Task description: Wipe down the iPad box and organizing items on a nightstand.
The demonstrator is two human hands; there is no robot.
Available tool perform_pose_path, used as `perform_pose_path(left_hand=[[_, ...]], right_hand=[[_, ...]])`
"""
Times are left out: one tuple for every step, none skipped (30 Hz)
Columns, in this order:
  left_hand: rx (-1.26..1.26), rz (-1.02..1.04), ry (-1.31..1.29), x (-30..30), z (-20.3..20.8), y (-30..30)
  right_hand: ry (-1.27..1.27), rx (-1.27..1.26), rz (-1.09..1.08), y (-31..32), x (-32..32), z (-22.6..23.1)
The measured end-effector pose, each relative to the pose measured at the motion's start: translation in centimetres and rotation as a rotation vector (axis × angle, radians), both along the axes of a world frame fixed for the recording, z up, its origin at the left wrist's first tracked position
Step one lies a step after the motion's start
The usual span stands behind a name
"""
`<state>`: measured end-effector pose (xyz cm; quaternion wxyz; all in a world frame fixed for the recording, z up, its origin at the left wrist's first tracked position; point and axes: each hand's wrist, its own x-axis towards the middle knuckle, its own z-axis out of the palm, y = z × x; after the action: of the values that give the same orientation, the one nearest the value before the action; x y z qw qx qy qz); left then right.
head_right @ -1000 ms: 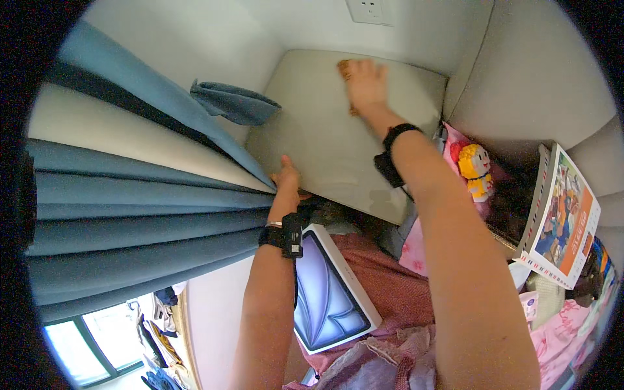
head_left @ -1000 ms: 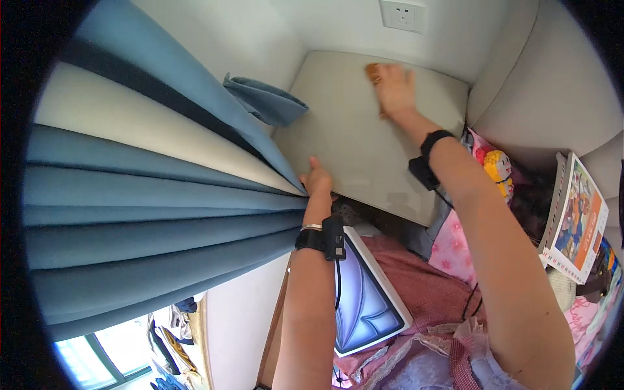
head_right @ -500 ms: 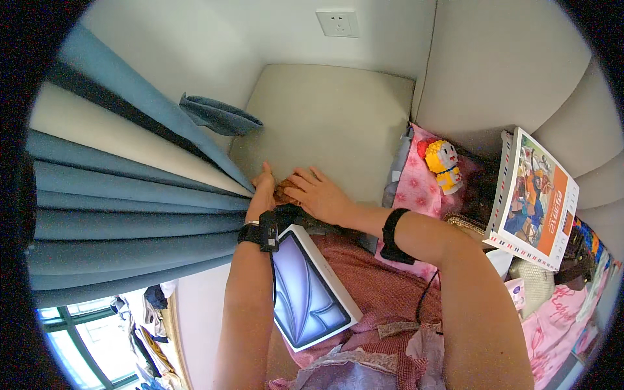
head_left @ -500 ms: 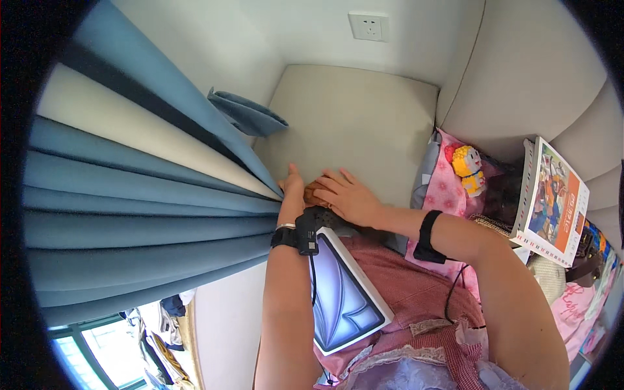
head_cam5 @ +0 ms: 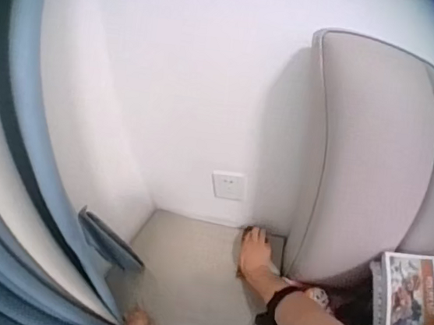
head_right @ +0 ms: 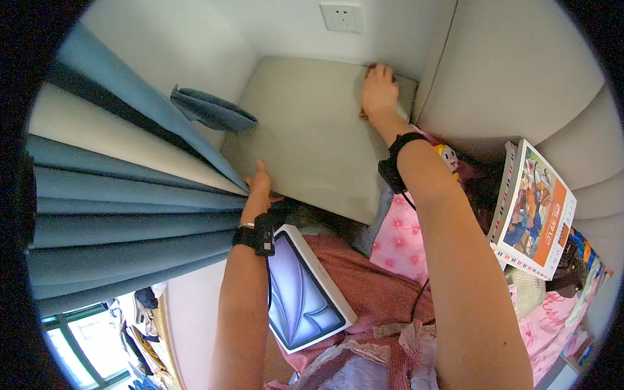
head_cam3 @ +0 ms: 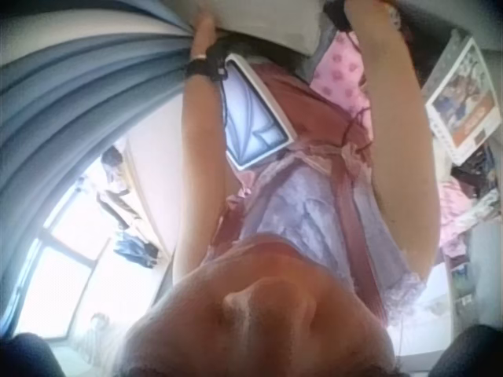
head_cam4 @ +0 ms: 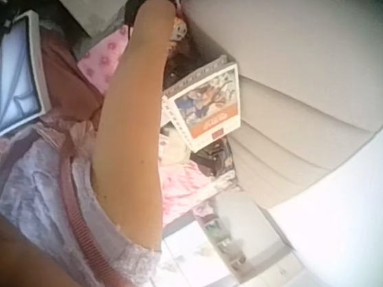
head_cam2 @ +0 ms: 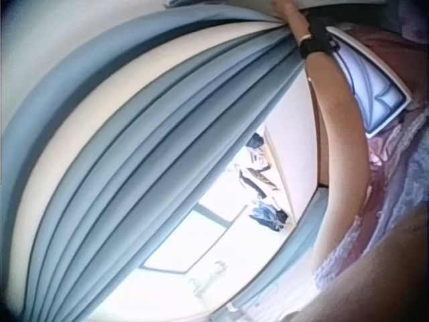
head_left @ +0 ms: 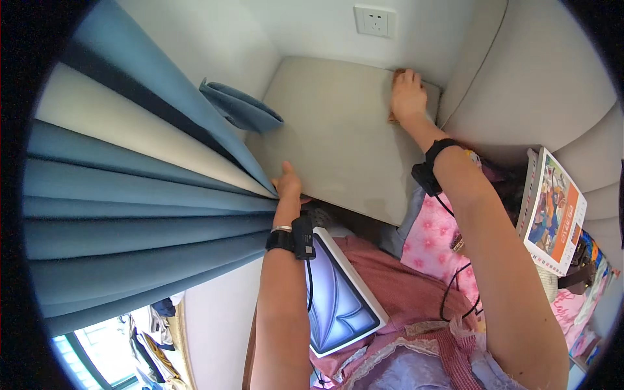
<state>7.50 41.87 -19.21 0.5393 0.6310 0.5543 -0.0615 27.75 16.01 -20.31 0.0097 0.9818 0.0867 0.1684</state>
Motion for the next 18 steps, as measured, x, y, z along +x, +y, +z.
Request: perform_pose_path(left_hand=[[-0.006, -0.007, -0.001, 0.2, -0.1, -0.1], [-0.019, 0.033, 0.003, 0.6, -0.1, -0.3], [-0.028, 0.077, 0.014, 0.6, -0.5, 0.1], [-0.031, 0.069, 0.016, 0.5, -0.9, 0.3], [-0.023, -0.007, -0.013, 0.5, -1.2, 0.5], [-0.014, -0.072, -0.033, -0.3, -2.2, 1.3], [-0.011, -0.061, -0.026, -1.1, -3.3, 2.9], [-0.06, -0.039, -0.058, -1.8, -4.3, 5.0], [-0.123, -0.045, -0.1, -1.3, -4.8, 5.1], [-0.146, -0.084, -0.11, 0.1, -4.0, 2.7], [-0.107, -0.095, -0.098, 1.5, -3.1, 0.3], [-0.048, -0.072, -0.073, 1.4, -2.1, -0.4], [-0.046, -0.069, -0.073, 0.8, -1.5, -0.2], [-0.054, -0.04, -0.079, 0.0, -1.0, 0.5], [-0.067, -0.016, -0.087, -0.6, -0.7, 1.0], [-0.071, -0.021, -0.094, -0.6, -0.4, 0.9], [-0.057, -0.013, -0.08, -0.3, -0.5, 0.7], [-0.041, -0.002, -0.065, -0.1, -0.6, 0.6]], right_hand=[[-0.006, -0.113, -0.11, -1.0, 0.4, -0.1], [-0.013, -0.226, -0.223, -2.0, 0.8, -0.3], [-0.009, -0.229, -0.228, -2.2, 0.8, 0.2], [0.115, -0.282, -0.252, -2.6, 0.8, 0.8], [0.239, -0.334, -0.277, -3.1, 0.7, 1.3], [0.247, -0.337, -0.274, -2.8, -0.3, 1.7], [0.254, -0.535, -0.132, -1.9, -1.6, 2.4], [0.25, -0.727, 0.019, -0.7, -2.7, 3.1], [0.248, -0.732, 0.005, -1.0, -3.2, 2.8], [0.279, -0.624, -0.073, -2.5, -3.4, 1.8], [0.302, -0.513, -0.151, -4.3, -3.4, 1.1], [0.327, -0.445, -0.171, -3.8, -4.8, 0.9], [0.347, -0.373, -0.181, -2.5, -7.1, 1.0], [0.331, -0.436, -0.106, -1.0, -9.9, 1.3], [0.313, -0.501, -0.036, 0.0, -12.6, 1.7], [0.311, -0.492, -0.011, 0.2, -14.5, 1.8], [0.311, -0.483, 0.008, 0.2, -16.3, 1.7], [0.277, -0.516, 0.06, 0.2, -18.1, 1.6]])
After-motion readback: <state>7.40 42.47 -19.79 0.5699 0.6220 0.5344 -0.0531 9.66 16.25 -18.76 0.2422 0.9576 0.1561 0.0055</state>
